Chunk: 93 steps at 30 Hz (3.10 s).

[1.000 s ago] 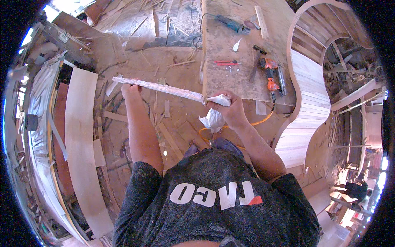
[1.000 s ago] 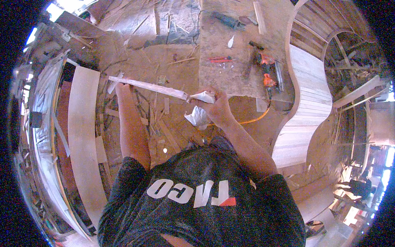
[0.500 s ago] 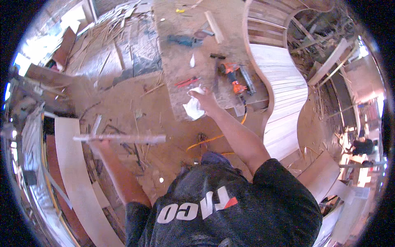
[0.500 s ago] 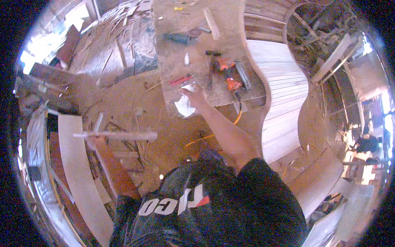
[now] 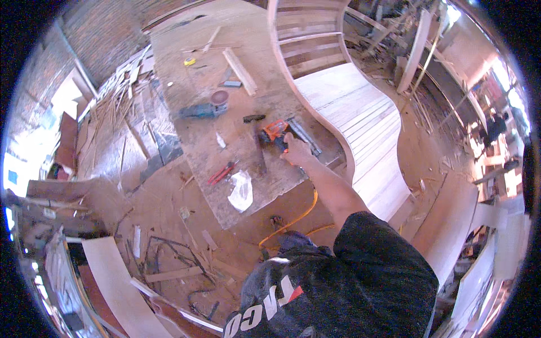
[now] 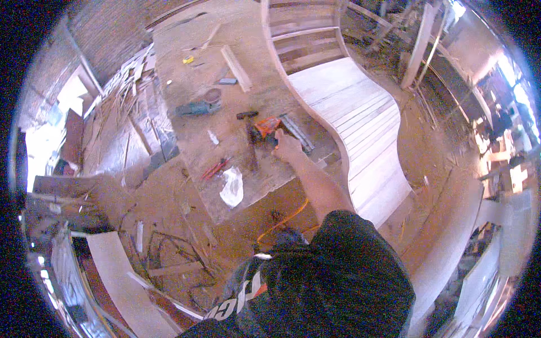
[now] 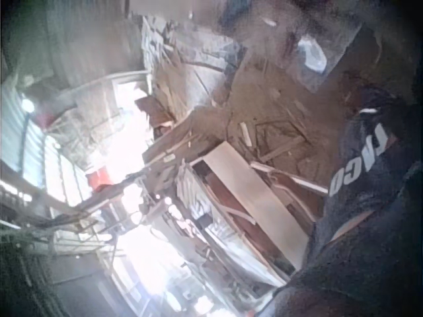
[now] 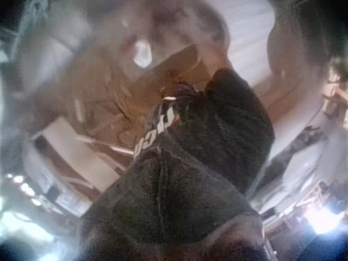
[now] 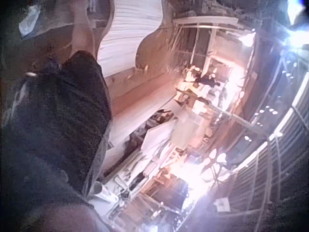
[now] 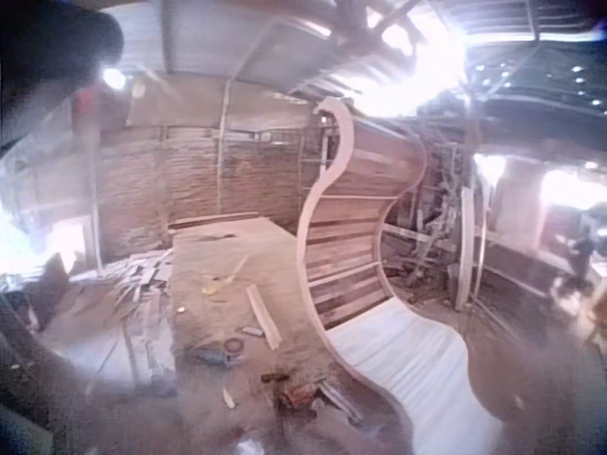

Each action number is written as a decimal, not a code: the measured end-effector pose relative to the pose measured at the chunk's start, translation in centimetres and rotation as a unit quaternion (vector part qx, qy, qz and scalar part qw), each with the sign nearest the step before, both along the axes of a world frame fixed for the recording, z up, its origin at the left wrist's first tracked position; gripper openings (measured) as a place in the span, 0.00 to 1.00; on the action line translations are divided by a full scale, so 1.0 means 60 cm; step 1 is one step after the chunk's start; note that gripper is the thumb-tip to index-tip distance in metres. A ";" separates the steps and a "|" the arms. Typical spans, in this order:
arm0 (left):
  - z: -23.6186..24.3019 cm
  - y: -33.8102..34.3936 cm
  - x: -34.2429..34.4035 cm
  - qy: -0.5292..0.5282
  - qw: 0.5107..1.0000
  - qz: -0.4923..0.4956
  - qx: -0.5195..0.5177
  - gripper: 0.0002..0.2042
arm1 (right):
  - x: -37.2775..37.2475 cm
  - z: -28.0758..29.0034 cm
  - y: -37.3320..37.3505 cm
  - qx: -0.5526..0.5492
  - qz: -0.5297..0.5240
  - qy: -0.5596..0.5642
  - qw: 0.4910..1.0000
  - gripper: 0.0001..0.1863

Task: The person builds a large curved wooden structure by gluing and nailing thin wooden strips onto a frame using a pneumatic nail gun and a cloth.

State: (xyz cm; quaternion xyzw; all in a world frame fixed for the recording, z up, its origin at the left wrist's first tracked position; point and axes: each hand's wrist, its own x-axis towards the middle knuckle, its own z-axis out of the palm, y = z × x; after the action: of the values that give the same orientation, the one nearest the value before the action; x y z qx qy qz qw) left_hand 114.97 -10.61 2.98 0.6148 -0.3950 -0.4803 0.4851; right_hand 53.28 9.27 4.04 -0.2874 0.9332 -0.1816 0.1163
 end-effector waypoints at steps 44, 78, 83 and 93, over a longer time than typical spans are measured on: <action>0.098 0.320 -0.842 -0.101 0.876 -0.412 -0.231 0.19 | 0.648 0.511 1.418 0.165 -0.598 0.363 0.695 0.33; 0.334 0.336 -1.321 0.249 0.849 -0.464 -0.042 0.14 | 0.374 0.271 1.132 -0.078 -0.692 0.209 0.687 0.34; 0.339 0.355 -1.391 0.228 0.848 -0.478 -0.029 0.14 | 0.307 0.277 1.121 -0.040 -0.675 0.216 0.704 0.32; 0.338 0.359 -1.523 0.256 0.837 -0.449 -0.178 0.16 | 0.147 0.211 1.217 -0.162 -0.669 0.173 0.704 0.29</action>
State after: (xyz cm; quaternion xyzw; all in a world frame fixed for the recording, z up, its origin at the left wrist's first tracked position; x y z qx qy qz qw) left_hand 23.57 10.95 23.24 0.1280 -0.5683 -0.7070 0.4011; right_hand 62.07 82.29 16.70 0.3721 0.8401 -0.3074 -0.2476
